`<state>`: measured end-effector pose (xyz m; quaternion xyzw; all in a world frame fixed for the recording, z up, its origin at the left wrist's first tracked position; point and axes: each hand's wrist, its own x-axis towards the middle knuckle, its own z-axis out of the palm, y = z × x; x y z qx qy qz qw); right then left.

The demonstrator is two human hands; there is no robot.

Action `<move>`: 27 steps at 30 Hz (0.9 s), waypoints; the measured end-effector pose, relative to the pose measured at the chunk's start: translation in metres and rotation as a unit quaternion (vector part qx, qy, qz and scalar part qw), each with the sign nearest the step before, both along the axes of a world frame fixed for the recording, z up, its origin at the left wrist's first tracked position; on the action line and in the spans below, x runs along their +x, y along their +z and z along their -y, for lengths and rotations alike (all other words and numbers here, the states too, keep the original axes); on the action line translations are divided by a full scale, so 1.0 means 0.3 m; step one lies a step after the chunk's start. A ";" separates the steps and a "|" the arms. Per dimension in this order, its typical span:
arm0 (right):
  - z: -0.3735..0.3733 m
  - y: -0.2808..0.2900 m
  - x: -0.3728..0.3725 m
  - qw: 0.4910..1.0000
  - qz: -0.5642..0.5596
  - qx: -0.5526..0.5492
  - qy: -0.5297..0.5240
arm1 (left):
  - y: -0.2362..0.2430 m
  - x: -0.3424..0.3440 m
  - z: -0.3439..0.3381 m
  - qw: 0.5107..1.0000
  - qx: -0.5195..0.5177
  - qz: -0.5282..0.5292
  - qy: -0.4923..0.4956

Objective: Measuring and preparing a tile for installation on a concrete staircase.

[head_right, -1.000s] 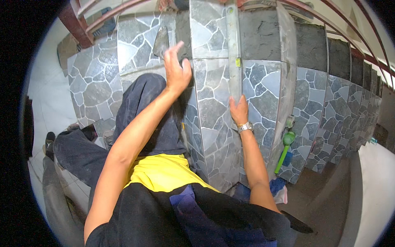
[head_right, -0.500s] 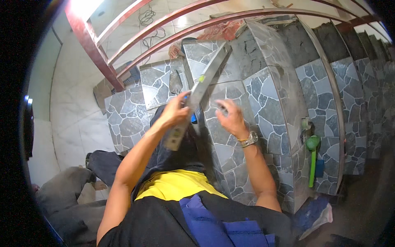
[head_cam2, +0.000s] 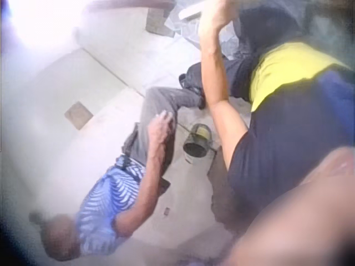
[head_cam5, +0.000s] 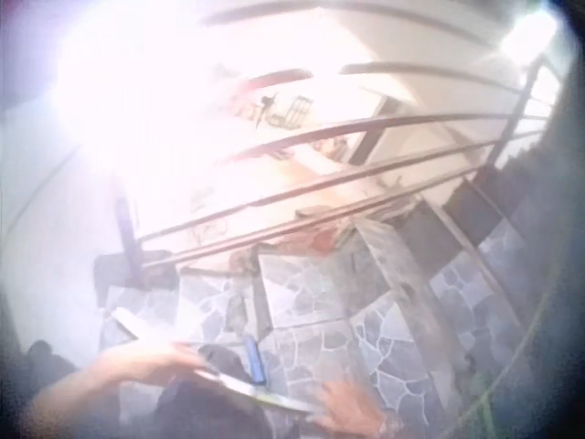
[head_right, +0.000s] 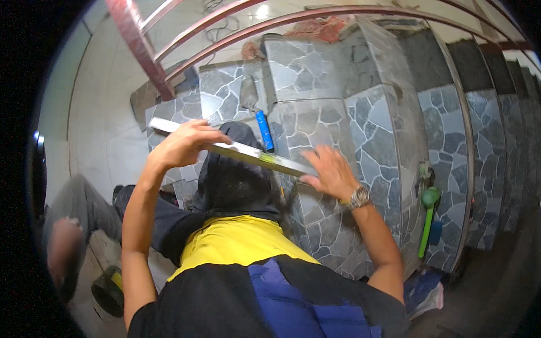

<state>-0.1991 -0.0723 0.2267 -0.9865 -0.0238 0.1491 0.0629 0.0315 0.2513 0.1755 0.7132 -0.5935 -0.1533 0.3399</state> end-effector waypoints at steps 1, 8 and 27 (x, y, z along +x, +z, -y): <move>0.009 -0.053 -0.054 0.999 -0.003 0.049 0.004 | -0.033 0.000 0.031 1.000 -0.007 -0.018 -0.018; -0.016 -0.156 -0.278 0.971 0.121 0.080 -0.191 | -0.192 -0.123 0.260 0.912 -0.351 -0.122 0.174; 0.267 -0.399 -0.123 0.905 0.188 0.024 -0.382 | -1.379 0.206 -0.489 0.708 0.231 -0.304 0.594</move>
